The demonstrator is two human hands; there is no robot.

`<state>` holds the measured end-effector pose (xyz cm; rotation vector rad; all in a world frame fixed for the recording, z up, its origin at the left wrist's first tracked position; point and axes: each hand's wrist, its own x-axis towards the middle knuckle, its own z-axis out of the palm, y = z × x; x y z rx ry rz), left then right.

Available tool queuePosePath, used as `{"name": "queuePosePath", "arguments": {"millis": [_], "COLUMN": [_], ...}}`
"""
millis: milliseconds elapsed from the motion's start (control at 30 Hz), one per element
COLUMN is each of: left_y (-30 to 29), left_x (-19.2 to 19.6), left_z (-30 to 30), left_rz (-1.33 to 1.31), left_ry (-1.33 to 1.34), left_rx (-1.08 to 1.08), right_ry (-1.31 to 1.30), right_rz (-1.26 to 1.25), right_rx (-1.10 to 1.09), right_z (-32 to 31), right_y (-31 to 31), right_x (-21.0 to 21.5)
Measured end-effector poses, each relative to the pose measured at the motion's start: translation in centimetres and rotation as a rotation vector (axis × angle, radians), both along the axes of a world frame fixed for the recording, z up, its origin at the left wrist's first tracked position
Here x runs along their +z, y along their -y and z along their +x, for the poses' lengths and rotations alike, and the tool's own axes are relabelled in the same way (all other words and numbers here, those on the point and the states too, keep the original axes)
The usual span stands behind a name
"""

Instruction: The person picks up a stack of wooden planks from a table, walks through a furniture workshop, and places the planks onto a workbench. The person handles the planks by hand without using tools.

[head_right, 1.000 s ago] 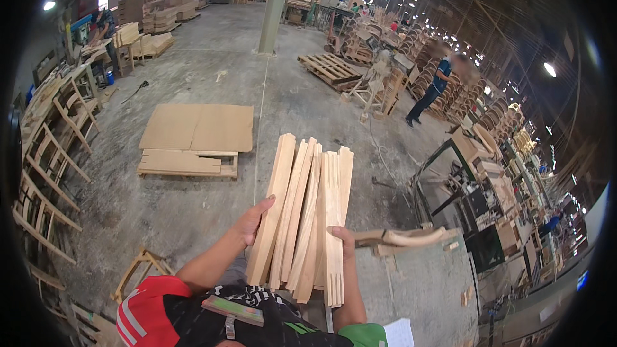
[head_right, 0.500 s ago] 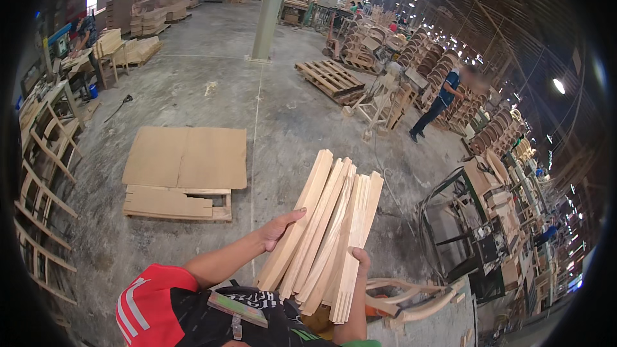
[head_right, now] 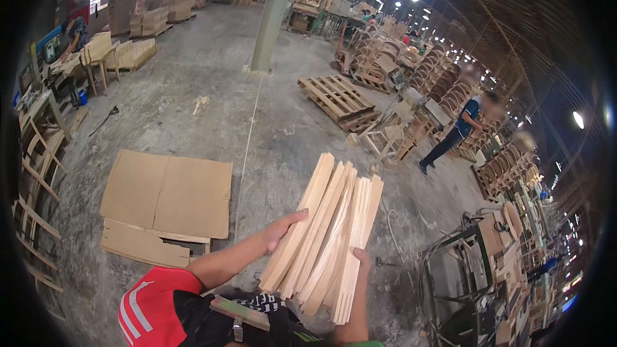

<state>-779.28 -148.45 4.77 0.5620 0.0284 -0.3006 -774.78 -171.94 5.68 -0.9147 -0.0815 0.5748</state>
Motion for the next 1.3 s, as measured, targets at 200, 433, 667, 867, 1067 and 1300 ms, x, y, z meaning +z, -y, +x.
{"name": "queuePosePath", "arguments": {"millis": [200, 433, 667, 867, 1067, 1300], "left_y": [-9.5, -23.0, -36.4, -47.0, -57.6, -73.0], "left_x": [0.7, -2.3, 1.1, 0.4, -1.4, -0.4], "left_z": [14.3, 30.8, 48.9, 63.3, 80.7, 98.4], "left_rz": [-0.088, -0.069, -0.005, 0.055, 0.028, -0.006], "left_ry": [0.033, 0.023, -0.014, -0.056, -0.051, 0.001], "left_rx": [0.027, 0.11, 0.058, 0.047, 0.04, 0.169], "right_ry": [-0.005, -0.046, 0.017, -0.026, -0.031, -0.039], "right_rz": [0.018, -0.044, -0.175, -0.131, -0.096, -0.059], "right_rx": [0.111, 0.181, 0.031, 0.004, 0.055, 0.25], "right_z": [16.9, 35.4, 53.5, 66.6, 85.1, 106.7], "right_y": [-9.4, -22.8, -34.3, -45.7, -55.7, -72.4], "right_x": [1.0, -1.9, -3.0, -2.3, -6.5, -3.6]}}
